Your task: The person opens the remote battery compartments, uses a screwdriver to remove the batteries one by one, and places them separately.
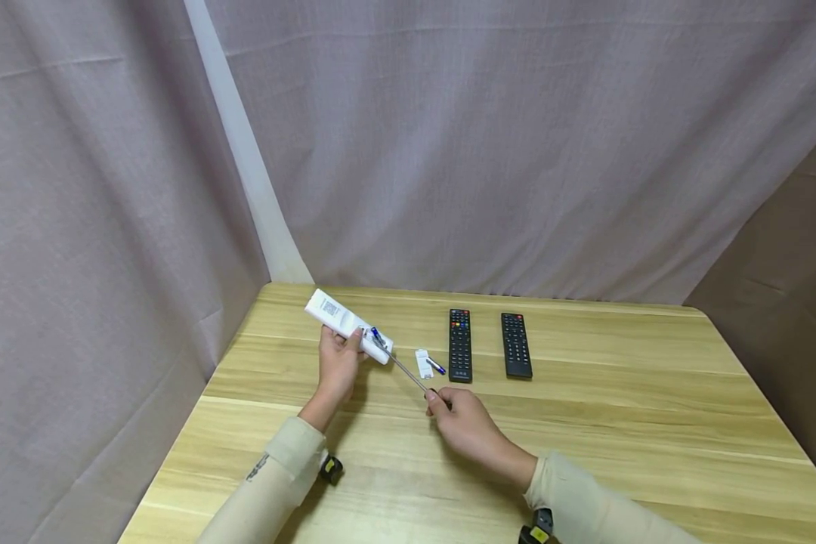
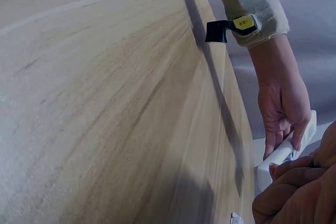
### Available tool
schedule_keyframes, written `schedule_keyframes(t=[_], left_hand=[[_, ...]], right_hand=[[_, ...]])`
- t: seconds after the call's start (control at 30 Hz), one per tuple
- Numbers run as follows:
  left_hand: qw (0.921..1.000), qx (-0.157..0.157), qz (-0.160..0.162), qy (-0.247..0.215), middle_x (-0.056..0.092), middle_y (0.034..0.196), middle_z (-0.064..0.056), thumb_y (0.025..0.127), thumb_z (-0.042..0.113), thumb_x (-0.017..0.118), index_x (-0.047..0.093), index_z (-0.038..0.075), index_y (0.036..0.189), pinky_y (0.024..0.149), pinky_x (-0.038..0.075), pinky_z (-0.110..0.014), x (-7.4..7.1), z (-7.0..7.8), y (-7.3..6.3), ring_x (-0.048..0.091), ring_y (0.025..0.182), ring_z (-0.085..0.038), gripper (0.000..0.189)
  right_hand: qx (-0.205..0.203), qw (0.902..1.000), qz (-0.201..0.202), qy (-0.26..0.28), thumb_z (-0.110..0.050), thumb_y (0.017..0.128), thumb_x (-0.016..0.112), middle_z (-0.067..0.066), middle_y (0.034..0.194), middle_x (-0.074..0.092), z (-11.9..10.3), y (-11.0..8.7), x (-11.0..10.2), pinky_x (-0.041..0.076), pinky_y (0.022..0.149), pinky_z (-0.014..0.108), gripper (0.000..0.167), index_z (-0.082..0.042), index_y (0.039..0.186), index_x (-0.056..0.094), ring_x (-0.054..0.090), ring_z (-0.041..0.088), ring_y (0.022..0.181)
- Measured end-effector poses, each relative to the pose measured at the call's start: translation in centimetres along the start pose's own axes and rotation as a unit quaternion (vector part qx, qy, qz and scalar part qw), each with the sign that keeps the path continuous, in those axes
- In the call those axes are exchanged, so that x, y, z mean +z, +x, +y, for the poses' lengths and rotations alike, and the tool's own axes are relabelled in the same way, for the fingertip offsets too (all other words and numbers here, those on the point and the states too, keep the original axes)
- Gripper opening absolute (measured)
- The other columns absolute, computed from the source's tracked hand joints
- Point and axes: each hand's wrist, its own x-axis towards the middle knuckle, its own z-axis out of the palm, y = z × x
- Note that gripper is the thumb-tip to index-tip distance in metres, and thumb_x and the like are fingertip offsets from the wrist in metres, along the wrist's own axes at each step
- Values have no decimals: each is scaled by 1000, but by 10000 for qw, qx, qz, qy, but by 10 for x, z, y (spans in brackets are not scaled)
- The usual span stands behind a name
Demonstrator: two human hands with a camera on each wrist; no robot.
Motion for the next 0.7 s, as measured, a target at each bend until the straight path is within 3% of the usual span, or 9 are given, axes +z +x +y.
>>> schedule_keyframes(t=[0.33, 0.7], left_hand=[[10000, -30, 18, 28, 64, 133, -37, 109, 0, 52, 38, -2, 147, 77, 68, -27, 0, 1, 1, 75, 96, -19, 41], [9999, -150, 10, 74, 63, 136, -36, 109, 0, 51, 37, -1, 150, 82, 68, -29, 0, 2, 2, 75, 107, -28, 44]], right_hand=[[11, 10000, -7, -47, -27, 113, 53, -3, 65, 46, 2, 2, 2, 32, 51, 23, 36, -3, 94, 73, 39, 14, 60], [44, 9999, 55, -72, -27, 112, 54, -1, 69, 50, 4, 0, 4, 36, 54, 25, 35, -4, 94, 74, 42, 15, 62]])
